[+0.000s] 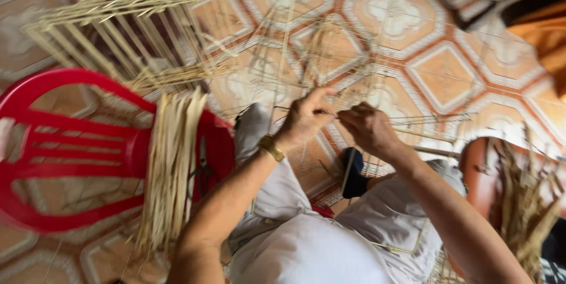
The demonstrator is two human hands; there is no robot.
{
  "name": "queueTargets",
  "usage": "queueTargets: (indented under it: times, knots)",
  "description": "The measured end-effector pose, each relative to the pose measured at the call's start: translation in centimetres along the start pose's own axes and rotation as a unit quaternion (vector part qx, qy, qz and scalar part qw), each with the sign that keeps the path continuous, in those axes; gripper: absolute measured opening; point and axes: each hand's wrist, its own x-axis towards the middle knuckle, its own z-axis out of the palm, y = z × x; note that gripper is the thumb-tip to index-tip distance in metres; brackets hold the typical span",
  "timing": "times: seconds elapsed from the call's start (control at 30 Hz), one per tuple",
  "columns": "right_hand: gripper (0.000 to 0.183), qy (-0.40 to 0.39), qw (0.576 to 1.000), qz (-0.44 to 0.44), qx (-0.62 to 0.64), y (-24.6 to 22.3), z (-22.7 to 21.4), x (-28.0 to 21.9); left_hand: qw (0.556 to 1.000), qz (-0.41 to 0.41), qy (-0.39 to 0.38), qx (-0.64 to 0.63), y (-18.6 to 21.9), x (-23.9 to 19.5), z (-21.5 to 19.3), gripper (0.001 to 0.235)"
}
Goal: The person sits on the floor weaving thin rattan strips onto wire frame structures, bending and threading strips around the frame wires and using scissors to trim excess strip ends. Several finished wire-and-rattan frames lie on the floor nearby as the person works on a new frame.
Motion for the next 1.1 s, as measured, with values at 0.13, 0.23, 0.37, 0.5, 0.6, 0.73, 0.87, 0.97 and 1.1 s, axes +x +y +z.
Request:
queueTargets:
  times: [0.13, 0.23, 0.37, 0.5, 0.6, 0.73, 0.87, 0.97, 1.1]
  knots:
    - [0.015, -0.008, 1.0, -0.016, 0.004, -0.5, -0.7, 0.4, 0.993, 0.091, 0.071, 0.04, -0.7, -5.9, -1.0, 0.048]
    - [0.015, -0.057, 0.998, 0.04, 0.007, 0.8, -0.5, 0.0, 0.969, 0.145, 0.192, -0.052, -4.4, -10.0, -4.4, 0.04]
    - [0.015, -0.021, 1.0, -0.017, -0.002, 0.0, -0.7, -0.4, 0.885, -0.119, 0.438, 0.099, -12.4, -18.0, -14.4, 0.015]
    - [0.015, -0.012, 0.999, 0.036, -0.005, -0.7, -1.0, -0.3, 0.713, -0.295, 0.505, 0.388, -17.4, -25.1, -22.2, 0.014]
    - [0.014, -0.036, 0.999, 0.034, -0.017, -1.6, -1.6, 0.4, 0.687, -0.388, 0.468, 0.399, -15.2, -25.2, -24.8, 0.019]
    - [0.016, -0.018, 0.999, 0.048, 0.0, -1.9, -1.2, 0.4, 0.655, -0.373, 0.446, 0.483, -20.0, -25.9, -28.2, 0.031]
    - [0.015, -0.024, 0.999, 0.027, -0.026, -1.4, -1.0, -0.1, 0.666, -0.525, 0.442, 0.293, -19.0, -25.2, -28.9, 0.02]
    - [0.014, -0.036, 0.998, 0.033, -0.033, -1.6, -1.3, 0.0, 0.691, -0.458, 0.477, 0.293, -20.1, -26.1, -29.2, 0.021]
    - [0.013, -0.048, 0.997, 0.006, -0.057, -1.1, -1.4, -0.1, 0.758, -0.297, 0.49, 0.311, -20.9, -27.4, -29.8, 0.009]
